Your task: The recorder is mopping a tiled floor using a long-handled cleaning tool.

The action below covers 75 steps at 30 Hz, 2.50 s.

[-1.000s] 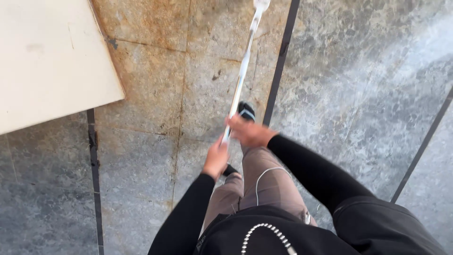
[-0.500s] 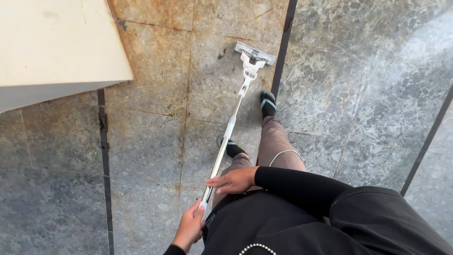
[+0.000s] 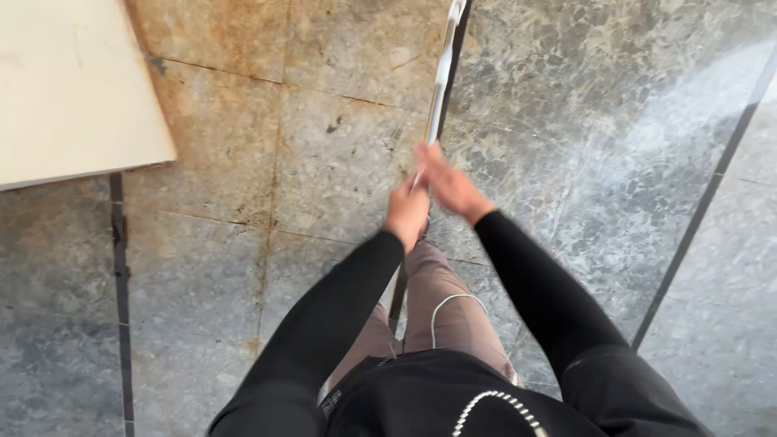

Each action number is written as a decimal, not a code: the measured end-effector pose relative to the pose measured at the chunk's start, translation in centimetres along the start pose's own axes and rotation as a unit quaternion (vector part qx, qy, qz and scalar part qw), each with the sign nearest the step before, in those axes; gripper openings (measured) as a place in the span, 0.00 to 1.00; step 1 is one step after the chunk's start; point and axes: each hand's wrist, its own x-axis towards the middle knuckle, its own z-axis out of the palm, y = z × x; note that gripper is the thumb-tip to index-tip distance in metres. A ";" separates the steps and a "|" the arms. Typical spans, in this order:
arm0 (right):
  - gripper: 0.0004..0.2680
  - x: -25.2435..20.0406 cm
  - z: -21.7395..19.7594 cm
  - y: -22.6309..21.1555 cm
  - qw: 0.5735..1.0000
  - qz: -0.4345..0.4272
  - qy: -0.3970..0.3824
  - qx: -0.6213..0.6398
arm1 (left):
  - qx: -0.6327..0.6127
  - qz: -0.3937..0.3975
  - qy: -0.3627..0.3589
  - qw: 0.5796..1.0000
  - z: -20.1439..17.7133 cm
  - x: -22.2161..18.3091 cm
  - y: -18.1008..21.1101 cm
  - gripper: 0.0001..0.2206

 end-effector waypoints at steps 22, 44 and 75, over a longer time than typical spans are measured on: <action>0.20 -19.6 27.4 -5.4 0.836 -0.231 -0.484 0.118 | 0.123 -0.264 0.117 0.949 -25.2 -36.1 -11.0 0.20; 0.22 -0.9 -3.0 4.5 0.979 -0.052 0.072 0.183 | -0.109 0.074 0.020 0.991 6.5 5.4 0.0 0.09; 0.22 -11.6 29.8 -11.3 0.879 -0.116 -0.432 0.167 | -0.071 -0.158 0.093 0.980 -33.8 -27.4 -10.1 0.16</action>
